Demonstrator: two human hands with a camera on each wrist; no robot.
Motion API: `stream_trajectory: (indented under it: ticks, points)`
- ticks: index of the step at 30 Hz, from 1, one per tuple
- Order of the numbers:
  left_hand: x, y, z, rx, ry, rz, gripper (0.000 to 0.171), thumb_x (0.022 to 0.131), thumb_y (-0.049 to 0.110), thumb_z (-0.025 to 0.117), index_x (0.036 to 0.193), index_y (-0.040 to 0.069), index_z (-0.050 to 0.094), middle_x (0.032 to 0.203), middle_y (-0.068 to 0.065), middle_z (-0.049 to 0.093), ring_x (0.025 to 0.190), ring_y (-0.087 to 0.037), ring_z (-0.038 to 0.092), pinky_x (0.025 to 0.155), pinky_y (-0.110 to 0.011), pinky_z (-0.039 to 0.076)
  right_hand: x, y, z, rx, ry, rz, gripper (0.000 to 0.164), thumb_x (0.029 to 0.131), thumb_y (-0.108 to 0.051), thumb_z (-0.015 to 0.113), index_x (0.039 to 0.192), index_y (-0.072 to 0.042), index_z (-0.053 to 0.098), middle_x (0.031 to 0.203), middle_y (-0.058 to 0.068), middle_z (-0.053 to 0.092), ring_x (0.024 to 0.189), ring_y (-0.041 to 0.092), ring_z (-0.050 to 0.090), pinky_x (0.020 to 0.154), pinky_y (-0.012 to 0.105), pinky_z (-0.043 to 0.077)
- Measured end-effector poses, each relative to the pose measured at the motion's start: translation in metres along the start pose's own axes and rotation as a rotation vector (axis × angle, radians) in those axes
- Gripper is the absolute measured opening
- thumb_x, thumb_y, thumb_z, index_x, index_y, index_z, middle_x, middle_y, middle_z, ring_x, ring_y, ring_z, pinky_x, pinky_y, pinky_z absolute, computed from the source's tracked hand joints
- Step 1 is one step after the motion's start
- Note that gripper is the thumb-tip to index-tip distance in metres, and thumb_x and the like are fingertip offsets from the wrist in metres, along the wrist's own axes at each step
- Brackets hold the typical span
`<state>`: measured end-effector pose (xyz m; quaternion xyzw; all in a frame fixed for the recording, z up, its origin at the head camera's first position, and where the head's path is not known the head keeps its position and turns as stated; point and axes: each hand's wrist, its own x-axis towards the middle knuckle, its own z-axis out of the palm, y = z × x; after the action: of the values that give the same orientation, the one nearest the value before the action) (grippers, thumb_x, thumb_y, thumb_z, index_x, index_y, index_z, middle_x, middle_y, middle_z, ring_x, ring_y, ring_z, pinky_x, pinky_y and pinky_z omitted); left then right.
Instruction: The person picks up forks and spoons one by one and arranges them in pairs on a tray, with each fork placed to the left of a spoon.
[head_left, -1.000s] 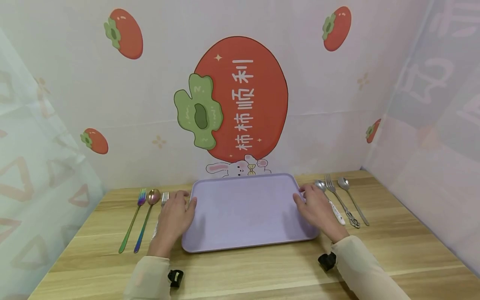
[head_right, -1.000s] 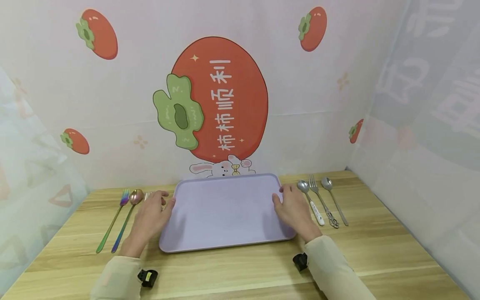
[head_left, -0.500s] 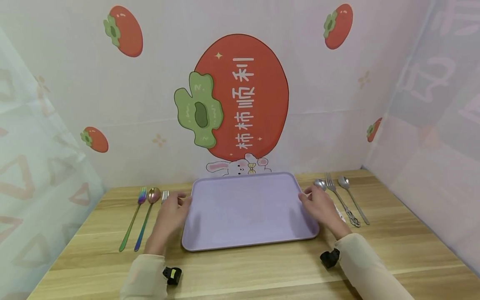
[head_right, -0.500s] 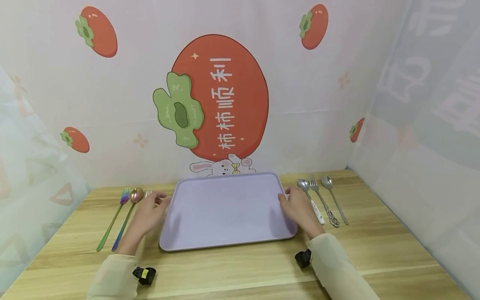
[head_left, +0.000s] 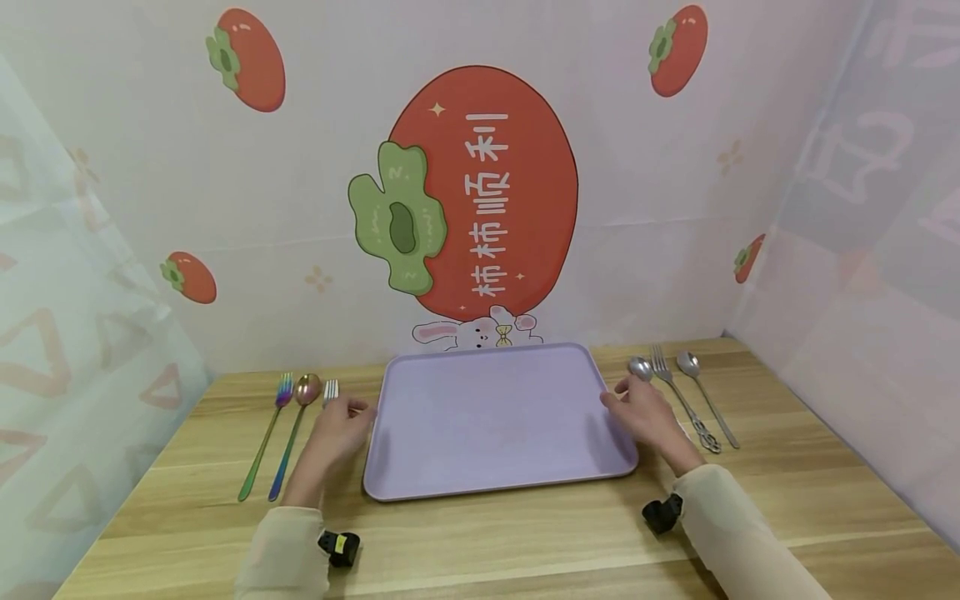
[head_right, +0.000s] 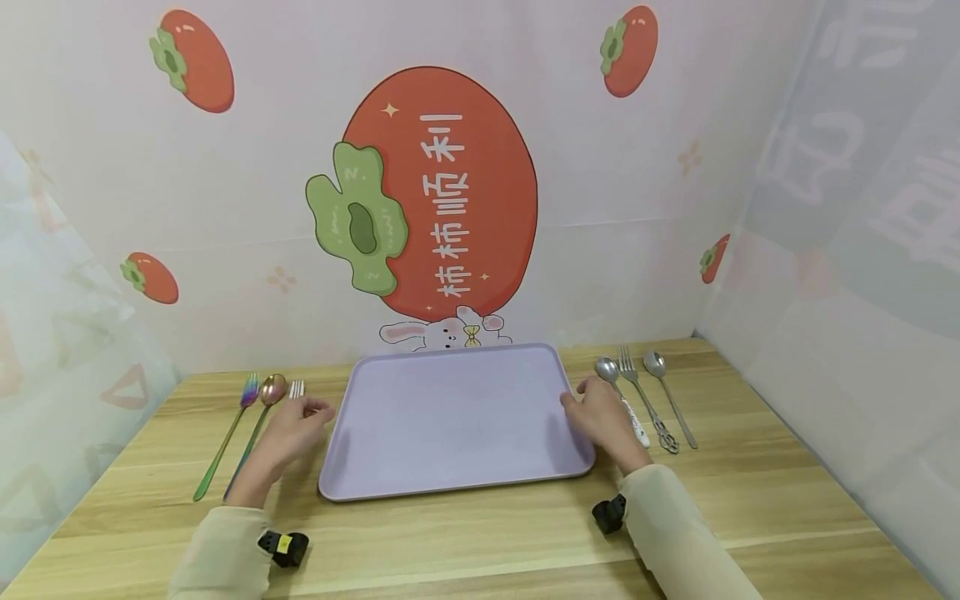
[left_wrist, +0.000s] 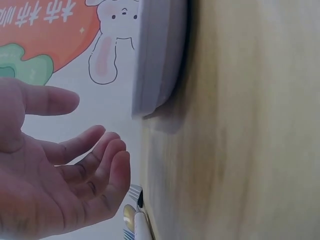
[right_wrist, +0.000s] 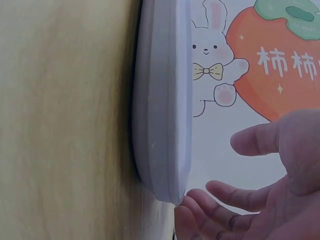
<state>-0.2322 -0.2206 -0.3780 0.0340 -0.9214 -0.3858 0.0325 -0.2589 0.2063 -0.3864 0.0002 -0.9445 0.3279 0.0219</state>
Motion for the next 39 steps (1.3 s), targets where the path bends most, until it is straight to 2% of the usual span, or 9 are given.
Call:
stream_trajectory:
  ticks: [10, 17, 23, 32, 39]
  points:
    - [0.002, -0.005, 0.002, -0.004, -0.037, -0.011, 0.037, 0.090, 0.018, 0.052, 0.112, -0.012, 0.054, 0.107, -0.027, 0.058, 0.098, -0.035, 0.055, 0.083, -0.047, 0.044, 0.001, 0.005, -0.002, 0.026, -0.066, 0.040, 0.043, 0.091, -0.029, 0.054, 0.113, 0.007, 0.051, 0.103, 0.023, 0.059, 0.087, 0.029, 0.059, 0.068, 0.038, 0.049]
    - [0.002, -0.007, 0.002, -0.001, -0.068, 0.015, 0.033, 0.088, 0.014, 0.054, 0.107, -0.013, 0.056, 0.102, -0.025, 0.059, 0.095, -0.034, 0.056, 0.081, -0.046, 0.045, 0.003, 0.012, -0.003, 0.024, -0.089, 0.053, 0.039, 0.089, -0.027, 0.056, 0.110, 0.006, 0.053, 0.103, 0.021, 0.060, 0.090, 0.029, 0.058, 0.071, 0.038, 0.049]
    - [0.003, -0.009, 0.003, -0.007, -0.102, -0.003, 0.035, 0.088, 0.014, 0.055, 0.109, -0.014, 0.054, 0.103, -0.025, 0.059, 0.095, -0.033, 0.057, 0.080, -0.043, 0.047, 0.003, 0.011, -0.006, 0.038, -0.117, 0.072, 0.039, 0.089, -0.026, 0.056, 0.110, 0.007, 0.053, 0.103, 0.021, 0.059, 0.090, 0.029, 0.057, 0.070, 0.036, 0.049]
    - [0.003, -0.012, 0.003, -0.022, -0.138, -0.024, 0.038, 0.086, 0.012, 0.057, 0.111, -0.015, 0.052, 0.098, -0.023, 0.058, 0.089, -0.029, 0.056, 0.073, -0.038, 0.048, 0.003, 0.014, -0.005, 0.034, -0.122, 0.049, 0.039, 0.087, -0.024, 0.060, 0.108, 0.007, 0.055, 0.100, 0.019, 0.059, 0.088, 0.028, 0.056, 0.070, 0.037, 0.048]
    - [0.003, -0.013, 0.004, -0.018, -0.159, -0.014, 0.038, 0.085, 0.010, 0.060, 0.110, -0.017, 0.052, 0.097, -0.023, 0.058, 0.087, -0.028, 0.057, 0.072, -0.037, 0.049, 0.004, 0.015, -0.004, 0.030, -0.149, 0.049, 0.039, 0.085, -0.023, 0.062, 0.108, 0.008, 0.055, 0.098, 0.018, 0.059, 0.084, 0.026, 0.056, 0.066, 0.034, 0.048]
